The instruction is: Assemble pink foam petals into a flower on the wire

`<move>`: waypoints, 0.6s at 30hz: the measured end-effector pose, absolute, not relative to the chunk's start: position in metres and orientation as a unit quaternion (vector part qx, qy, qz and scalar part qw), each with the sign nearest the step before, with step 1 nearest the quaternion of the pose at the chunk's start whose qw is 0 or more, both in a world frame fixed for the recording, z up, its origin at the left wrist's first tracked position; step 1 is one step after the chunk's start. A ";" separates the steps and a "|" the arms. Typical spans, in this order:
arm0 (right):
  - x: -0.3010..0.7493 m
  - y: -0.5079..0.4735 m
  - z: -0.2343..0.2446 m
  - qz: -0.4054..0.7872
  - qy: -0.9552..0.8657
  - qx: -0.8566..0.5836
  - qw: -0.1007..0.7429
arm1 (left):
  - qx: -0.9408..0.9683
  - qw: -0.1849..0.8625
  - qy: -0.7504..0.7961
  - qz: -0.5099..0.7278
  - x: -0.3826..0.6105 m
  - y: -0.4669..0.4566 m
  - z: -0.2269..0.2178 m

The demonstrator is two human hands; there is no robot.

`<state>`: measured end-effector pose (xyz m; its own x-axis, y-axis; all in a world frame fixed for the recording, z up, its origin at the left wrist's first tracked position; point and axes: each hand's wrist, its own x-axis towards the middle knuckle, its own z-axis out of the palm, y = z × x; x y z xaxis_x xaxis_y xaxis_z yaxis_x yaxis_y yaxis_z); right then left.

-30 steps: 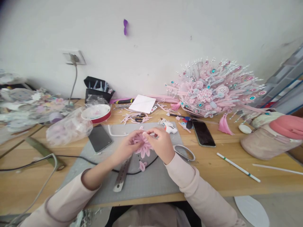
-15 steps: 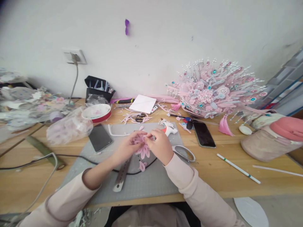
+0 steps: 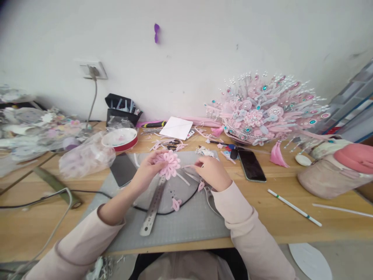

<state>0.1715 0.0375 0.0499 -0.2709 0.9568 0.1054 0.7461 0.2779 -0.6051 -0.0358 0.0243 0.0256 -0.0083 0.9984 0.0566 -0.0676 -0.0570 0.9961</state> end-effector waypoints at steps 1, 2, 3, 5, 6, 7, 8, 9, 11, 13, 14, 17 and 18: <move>0.176 0.037 0.051 0.229 -0.780 -0.554 0.177 | 0.489 0.500 0.472 0.537 -0.037 0.025 0.026; 0.180 0.037 0.052 0.239 -0.792 -0.548 0.127 | 0.483 0.499 0.474 0.541 -0.037 0.026 0.027; 0.183 0.036 0.051 0.250 -0.799 -0.540 0.085 | 0.479 0.499 0.475 0.544 -0.038 0.026 0.028; 0.187 0.034 0.048 0.260 -0.810 -0.526 0.025 | 0.475 0.497 0.474 0.550 -0.038 0.026 0.029; 0.187 0.034 0.045 0.255 -0.814 -0.522 0.007 | 0.474 0.497 0.474 0.551 -0.038 0.026 0.029; 0.187 0.033 0.043 0.246 -0.817 -0.521 -0.005 | 0.474 0.496 0.474 0.552 -0.038 0.026 0.029; 0.186 0.033 0.040 0.235 -0.820 -0.522 -0.011 | 0.475 0.496 0.474 0.551 -0.038 0.026 0.029; 0.184 0.032 0.039 0.223 -0.822 -0.524 -0.015 | 0.477 0.494 0.476 0.549 -0.038 0.026 0.029; 0.180 0.032 0.037 0.202 -0.818 -0.538 -0.019 | 0.481 0.492 0.476 0.547 -0.038 0.026 0.028; 0.177 0.031 0.038 0.198 -0.808 -0.555 -0.023 | 0.486 0.489 0.473 0.549 -0.037 0.026 0.027; 0.177 0.031 0.040 0.206 -0.804 -0.558 -0.023 | 0.489 0.489 0.470 0.549 -0.036 0.025 0.027; 0.178 0.030 0.049 0.256 -0.804 -0.537 0.024 | 0.506 0.495 0.463 0.533 -0.034 0.022 0.027; 0.179 0.030 0.053 0.271 -0.805 -0.525 0.057 | 0.514 0.496 0.462 0.525 -0.033 0.020 0.028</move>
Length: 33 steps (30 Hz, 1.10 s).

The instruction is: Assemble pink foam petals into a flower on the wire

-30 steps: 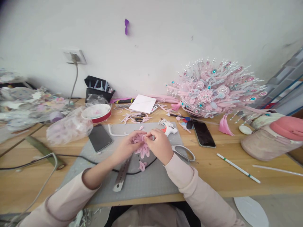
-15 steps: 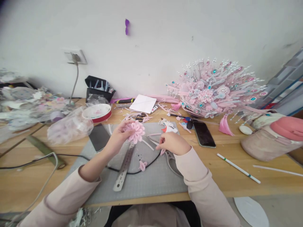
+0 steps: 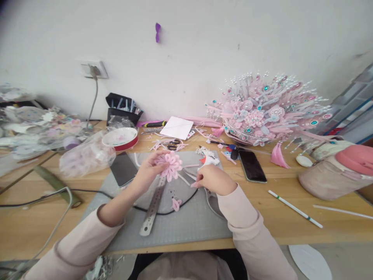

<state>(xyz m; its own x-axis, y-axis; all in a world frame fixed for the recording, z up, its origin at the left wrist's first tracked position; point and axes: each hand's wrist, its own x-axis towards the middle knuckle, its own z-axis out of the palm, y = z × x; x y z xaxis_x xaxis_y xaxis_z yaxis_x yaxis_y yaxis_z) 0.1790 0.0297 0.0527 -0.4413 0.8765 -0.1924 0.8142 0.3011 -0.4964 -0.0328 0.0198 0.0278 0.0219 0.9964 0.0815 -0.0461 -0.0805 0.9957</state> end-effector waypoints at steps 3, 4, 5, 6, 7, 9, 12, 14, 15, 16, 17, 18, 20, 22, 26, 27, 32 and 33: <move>0.180 0.026 0.066 0.268 -0.800 -0.499 0.198 | 0.538 0.491 0.465 0.504 -0.029 0.014 0.030; 0.180 0.025 0.070 0.249 -0.802 -0.484 0.248 | 0.543 0.489 0.467 0.498 -0.028 0.013 0.031; 0.178 0.024 0.075 0.224 -0.808 -0.462 0.291 | 0.548 0.491 0.466 0.490 -0.027 0.011 0.032; 0.176 0.024 0.080 0.198 -0.818 -0.435 0.320 | 0.553 0.496 0.464 0.482 -0.026 0.010 0.032; 0.173 0.024 0.085 0.176 -0.831 -0.408 0.334 | 0.558 0.501 0.461 0.474 -0.025 0.009 0.033; 0.164 0.026 0.095 0.145 -0.865 -0.363 0.315 | 0.570 0.507 0.453 0.462 -0.023 0.008 0.032; 0.145 0.033 0.105 0.095 -0.911 -0.326 0.234 | 0.581 0.512 0.441 0.454 -0.022 0.007 0.031; 0.134 0.038 0.108 0.061 -0.933 -0.311 0.168 | 0.582 0.528 0.430 0.445 -0.021 0.006 0.031; 0.129 0.040 0.108 0.043 -0.943 -0.301 0.136 | 0.581 0.538 0.423 0.439 -0.021 0.006 0.031; 0.125 0.041 0.107 0.027 -0.950 -0.292 0.105 | 0.581 0.547 0.417 0.436 -0.020 0.006 0.031; 0.122 0.042 0.107 0.013 -0.955 -0.285 0.079 | 0.580 0.552 0.412 0.435 -0.020 0.006 0.031; 0.120 0.043 0.106 0.002 -0.958 -0.280 0.059 | 0.579 0.555 0.409 0.436 -0.020 0.006 0.030; 0.118 0.043 0.105 -0.005 -0.961 -0.275 0.030 | 0.576 0.559 0.408 0.436 -0.020 0.007 0.029; 0.116 0.043 0.105 0.001 -0.961 -0.275 0.010 | 0.574 0.563 0.410 0.432 -0.020 0.008 0.028; 0.112 0.044 0.103 0.006 -0.963 -0.268 -0.012 | 0.570 0.570 0.413 0.424 -0.020 0.009 0.025; 0.111 0.045 0.102 0.002 -0.965 -0.261 -0.009 | 0.565 0.573 0.416 0.424 -0.019 0.009 0.024; 0.110 0.053 0.084 -0.034 -0.973 -0.227 0.039 | 0.533 0.583 0.433 0.434 -0.017 0.009 0.027; 0.110 0.055 0.081 -0.037 -0.974 -0.220 0.046 | 0.529 0.584 0.433 0.438 -0.017 0.009 0.028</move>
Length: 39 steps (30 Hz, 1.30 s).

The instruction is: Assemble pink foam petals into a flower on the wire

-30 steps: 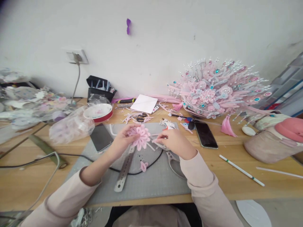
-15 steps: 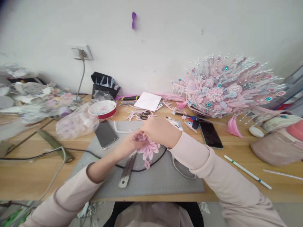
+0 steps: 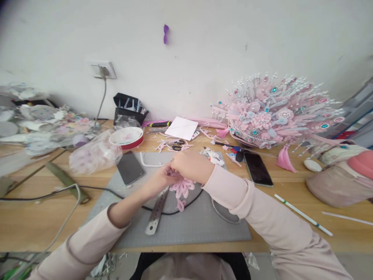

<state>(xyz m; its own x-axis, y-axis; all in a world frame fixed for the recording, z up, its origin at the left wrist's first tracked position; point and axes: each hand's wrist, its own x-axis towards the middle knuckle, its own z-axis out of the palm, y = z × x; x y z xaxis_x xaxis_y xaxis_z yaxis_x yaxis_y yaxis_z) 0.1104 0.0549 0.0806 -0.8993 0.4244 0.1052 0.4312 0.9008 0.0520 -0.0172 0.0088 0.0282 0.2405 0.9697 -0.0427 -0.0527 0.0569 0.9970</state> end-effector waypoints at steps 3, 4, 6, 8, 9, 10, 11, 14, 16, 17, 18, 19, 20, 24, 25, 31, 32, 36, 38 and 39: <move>0.112 0.058 0.074 -0.043 -0.978 -0.198 0.055 | 0.524 0.585 0.426 0.449 -0.017 0.008 0.031; 0.112 0.058 0.073 -0.046 -0.978 -0.196 0.055 | 0.524 0.584 0.423 0.453 -0.017 0.008 0.031; 0.112 0.058 0.074 -0.048 -0.978 -0.196 0.053 | 0.528 0.577 0.422 0.458 -0.017 0.009 0.031; 0.112 0.056 0.079 -0.033 -0.979 -0.193 0.050 | 0.532 0.568 0.424 0.463 -0.018 0.011 0.028; 0.113 0.055 0.082 -0.023 -0.980 -0.190 0.051 | 0.536 0.560 0.425 0.467 -0.019 0.012 0.027; 0.114 0.054 0.085 -0.013 -0.980 -0.190 0.057 | 0.540 0.551 0.428 0.471 -0.021 0.014 0.025; 0.115 0.051 0.089 -0.007 -0.977 -0.199 0.072 | 0.547 0.537 0.430 0.477 -0.023 0.016 0.024; 0.123 0.039 0.098 0.000 -0.939 -0.300 0.166 | 0.562 0.493 0.450 0.488 -0.031 0.023 0.023; 0.129 0.026 0.098 0.019 -0.900 -0.390 0.192 | 0.556 0.471 0.469 0.499 -0.036 0.027 0.024; 0.132 0.020 0.094 0.038 -0.892 -0.420 0.165 | 0.549 0.464 0.476 0.507 -0.038 0.028 0.025; 0.134 0.014 0.088 0.065 -0.892 -0.432 0.115 | 0.541 0.460 0.481 0.514 -0.040 0.029 0.026; 0.136 0.008 0.081 0.097 -0.895 -0.431 0.065 | 0.533 0.459 0.481 0.523 -0.041 0.030 0.026; 0.136 0.004 0.073 0.122 -0.895 -0.428 0.019 | 0.526 0.461 0.478 0.532 -0.042 0.031 0.026; 0.131 -0.008 0.042 0.140 -0.901 -0.405 -0.064 | 0.511 0.464 0.466 0.553 -0.043 0.034 0.023; 0.130 -0.009 0.038 0.142 -0.903 -0.400 -0.073 | 0.511 0.465 0.467 0.552 -0.043 0.034 0.021; 0.128 -0.009 0.037 0.183 -0.902 -0.385 -0.073 | 0.505 0.496 0.464 0.533 -0.042 0.035 0.014; 0.129 -0.008 0.038 0.198 -0.900 -0.381 -0.069 | 0.507 0.504 0.461 0.526 -0.041 0.034 0.014; 0.133 -0.003 0.039 0.217 -0.899 -0.380 -0.027 | 0.509 0.540 0.449 0.498 -0.040 0.033 0.013; 0.135 0.000 0.037 0.219 -0.897 -0.384 -0.003 | 0.498 0.555 0.453 0.489 -0.039 0.033 0.013; 0.137 0.002 0.036 0.227 -0.895 -0.383 0.011 | 0.492 0.561 0.454 0.487 -0.038 0.033 0.013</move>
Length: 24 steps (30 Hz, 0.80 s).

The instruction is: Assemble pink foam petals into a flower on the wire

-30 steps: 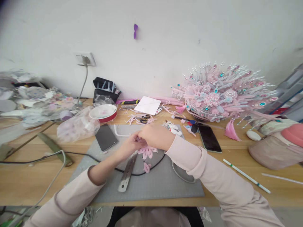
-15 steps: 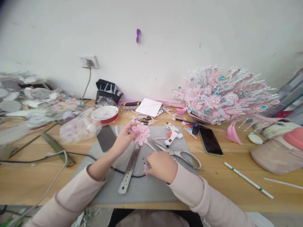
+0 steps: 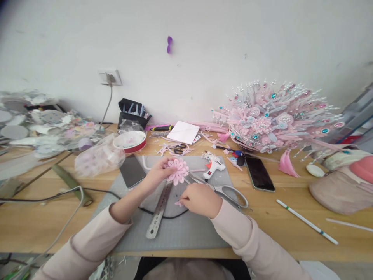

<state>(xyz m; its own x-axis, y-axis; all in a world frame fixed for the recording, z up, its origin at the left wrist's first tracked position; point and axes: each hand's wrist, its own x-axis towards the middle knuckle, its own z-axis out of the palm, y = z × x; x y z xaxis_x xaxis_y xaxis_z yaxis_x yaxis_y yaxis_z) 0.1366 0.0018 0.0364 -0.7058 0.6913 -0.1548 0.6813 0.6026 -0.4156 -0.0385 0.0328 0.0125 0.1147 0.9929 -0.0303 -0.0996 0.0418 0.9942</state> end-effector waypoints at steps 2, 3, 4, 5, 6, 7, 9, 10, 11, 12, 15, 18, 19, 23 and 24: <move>0.139 0.005 0.034 0.252 -0.885 -0.389 0.040 | 0.485 0.570 0.451 0.487 -0.038 0.033 0.013; 0.141 0.006 0.033 0.270 -0.875 -0.398 0.052 | 0.483 0.570 0.450 0.489 -0.037 0.032 0.013; 0.142 0.007 0.032 0.289 -0.863 -0.410 0.059 | 0.481 0.570 0.450 0.491 -0.037 0.032 0.013; 0.143 0.008 0.031 0.306 -0.851 -0.423 0.060 | 0.480 0.567 0.452 0.493 -0.037 0.032 0.013; 0.145 0.008 0.030 0.315 -0.842 -0.434 0.056 | 0.481 0.564 0.455 0.494 -0.037 0.032 0.013; 0.146 0.007 0.030 0.315 -0.839 -0.441 0.048 | 0.483 0.560 0.458 0.493 -0.037 0.032 0.013; 0.148 0.003 0.030 0.286 -0.848 -0.444 0.029 | 0.487 0.555 0.462 0.490 -0.037 0.032 0.014; 0.149 0.000 0.030 0.265 -0.857 -0.441 0.019 | 0.489 0.555 0.464 0.487 -0.037 0.032 0.014; 0.149 -0.002 0.031 0.246 -0.867 -0.432 0.009 | 0.490 0.556 0.465 0.485 -0.037 0.032 0.014; 0.150 -0.005 0.031 0.232 -0.877 -0.422 0.000 | 0.490 0.557 0.465 0.483 -0.037 0.031 0.014; 0.151 -0.012 0.032 0.205 -0.895 -0.395 -0.016 | 0.493 0.558 0.462 0.481 -0.036 0.031 0.014; 0.153 -0.016 0.036 0.193 -0.891 -0.412 -0.002 | 0.500 0.557 0.457 0.480 -0.035 0.030 0.014; 0.154 -0.016 0.038 0.194 -0.883 -0.426 0.010 | 0.503 0.556 0.457 0.479 -0.035 0.029 0.014; 0.156 -0.012 0.049 0.265 -0.844 -0.456 0.095 | 0.515 0.544 0.461 0.475 -0.034 0.028 0.016; 0.156 -0.009 0.052 0.289 -0.836 -0.449 0.125 | 0.518 0.542 0.464 0.472 -0.034 0.027 0.017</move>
